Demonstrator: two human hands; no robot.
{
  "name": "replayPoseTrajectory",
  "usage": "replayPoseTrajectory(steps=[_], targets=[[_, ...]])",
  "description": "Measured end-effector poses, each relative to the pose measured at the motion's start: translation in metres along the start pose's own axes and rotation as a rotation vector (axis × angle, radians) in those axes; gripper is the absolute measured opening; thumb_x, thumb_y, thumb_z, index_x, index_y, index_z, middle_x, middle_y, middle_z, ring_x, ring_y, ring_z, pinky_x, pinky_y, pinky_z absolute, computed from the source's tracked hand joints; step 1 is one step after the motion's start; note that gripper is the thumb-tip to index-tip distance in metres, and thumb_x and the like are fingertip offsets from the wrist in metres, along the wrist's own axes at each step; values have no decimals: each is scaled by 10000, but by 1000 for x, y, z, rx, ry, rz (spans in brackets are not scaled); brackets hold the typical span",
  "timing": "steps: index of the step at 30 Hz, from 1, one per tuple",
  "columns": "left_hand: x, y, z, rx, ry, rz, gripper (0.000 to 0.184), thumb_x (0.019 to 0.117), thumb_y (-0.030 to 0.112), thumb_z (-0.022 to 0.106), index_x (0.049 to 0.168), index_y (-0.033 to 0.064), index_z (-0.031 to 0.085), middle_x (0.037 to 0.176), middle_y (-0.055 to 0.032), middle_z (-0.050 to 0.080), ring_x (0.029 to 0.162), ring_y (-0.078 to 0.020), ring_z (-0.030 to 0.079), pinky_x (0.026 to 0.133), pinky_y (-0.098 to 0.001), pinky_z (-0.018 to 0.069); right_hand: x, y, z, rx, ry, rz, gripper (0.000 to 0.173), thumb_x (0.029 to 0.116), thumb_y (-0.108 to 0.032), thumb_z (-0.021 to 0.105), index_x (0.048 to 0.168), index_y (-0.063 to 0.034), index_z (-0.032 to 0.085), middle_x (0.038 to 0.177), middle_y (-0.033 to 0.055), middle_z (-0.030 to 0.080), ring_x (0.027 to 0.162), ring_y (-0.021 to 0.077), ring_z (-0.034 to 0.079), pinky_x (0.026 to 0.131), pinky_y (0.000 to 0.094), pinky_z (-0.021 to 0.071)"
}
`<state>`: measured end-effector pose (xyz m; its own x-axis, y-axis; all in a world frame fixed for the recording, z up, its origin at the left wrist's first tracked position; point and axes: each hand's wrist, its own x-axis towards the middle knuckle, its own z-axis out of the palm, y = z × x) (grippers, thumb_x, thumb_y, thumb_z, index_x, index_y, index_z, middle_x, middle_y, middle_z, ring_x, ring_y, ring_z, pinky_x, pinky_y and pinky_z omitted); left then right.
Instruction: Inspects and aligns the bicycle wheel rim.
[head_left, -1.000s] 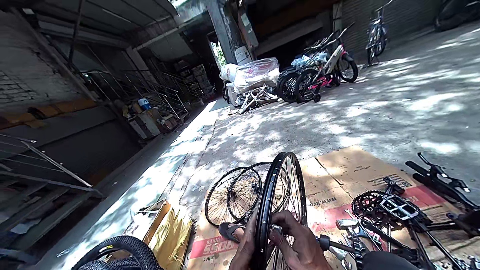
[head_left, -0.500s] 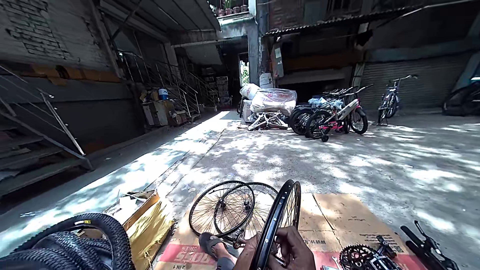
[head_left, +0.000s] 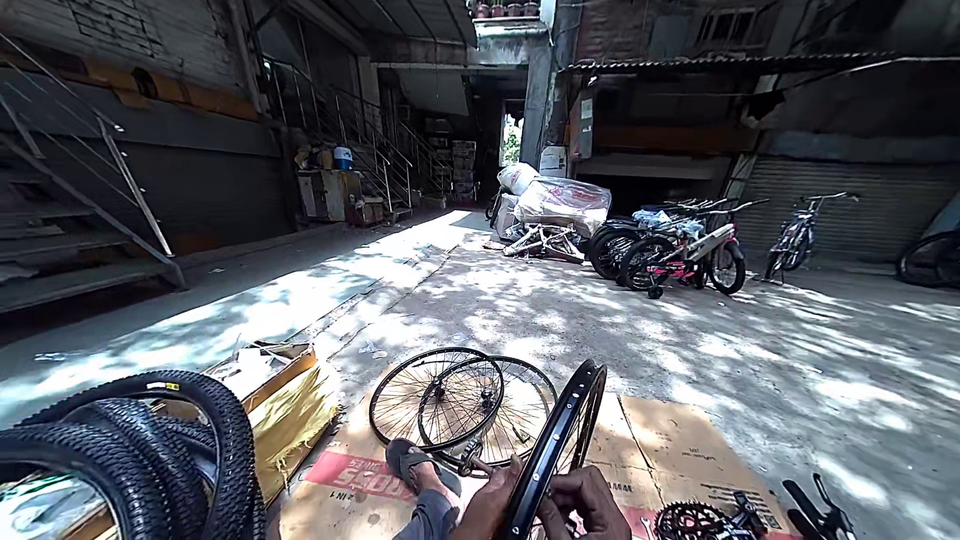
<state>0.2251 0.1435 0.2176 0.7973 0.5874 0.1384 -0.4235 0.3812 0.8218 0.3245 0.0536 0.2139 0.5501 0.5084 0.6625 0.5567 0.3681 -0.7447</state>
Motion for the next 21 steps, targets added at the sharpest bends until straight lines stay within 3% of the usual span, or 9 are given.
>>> replayPoseTrajectory(steps=[2,6,9,11,13,14,17,19,21], targets=[[-1,13,10,195,35,-23,324,1053,172,302,1013,95,615,808,97,644,768,36,613,763,-179,530,-14,-9,4,-17,-22,31,135,811,-30,760,919,21,698,855,49,627,679,67,621,607,216,575],[1,30,24,283,30,-30,364,1091,160,270,1030,42,608,823,66,619,773,46,593,766,-159,520,-1,-8,-4,19,-89,34,80,863,-94,748,908,-40,711,839,23,663,658,83,637,601,245,587],[24,7,1,340,-75,95,646,1091,501,166,1269,85,626,1095,-13,676,1011,-60,636,912,-284,530,9,1,-12,33,-136,65,174,888,-257,761,970,-104,752,1025,52,647,847,158,672,724,297,626],[22,12,-2,394,-66,70,769,1025,674,125,1429,172,546,1291,-33,639,1174,-156,606,970,-408,511,3,3,-14,63,-153,124,193,921,-251,727,1057,-114,733,1162,73,637,956,192,689,798,325,644],[18,26,2,395,-92,65,779,1014,706,165,1529,204,462,1484,-36,546,1353,-201,512,1075,-496,440,-1,3,-15,39,-204,106,172,959,-215,681,1096,-117,715,1154,62,667,986,191,695,834,346,638],[18,33,6,388,-122,52,722,1041,651,187,1550,201,431,1510,-39,518,1370,-192,499,1100,-478,432,-2,1,-17,-20,-251,60,147,976,-219,658,1087,-135,705,1099,25,688,986,161,692,857,344,622],[21,57,27,393,-176,8,559,1089,483,318,1512,141,442,1310,-54,611,1106,-96,622,937,-313,537,5,-4,-24,-171,-383,-28,116,1008,-187,620,1086,-134,687,1036,-28,696,946,92,692,843,308,618],[37,62,31,373,-221,-38,477,1095,390,402,1469,107,486,1196,-82,637,983,-109,637,844,-303,554,9,-3,-31,-240,-418,-3,148,1024,-205,593,1125,-134,674,1012,-42,702,889,65,697,799,282,619],[52,60,31,338,-244,-101,425,1091,324,458,1432,82,530,1162,-104,655,967,-134,649,836,-321,561,1,3,-37,-223,-390,89,190,1045,-271,549,1144,-136,640,1016,-35,689,908,81,691,803,292,608]])
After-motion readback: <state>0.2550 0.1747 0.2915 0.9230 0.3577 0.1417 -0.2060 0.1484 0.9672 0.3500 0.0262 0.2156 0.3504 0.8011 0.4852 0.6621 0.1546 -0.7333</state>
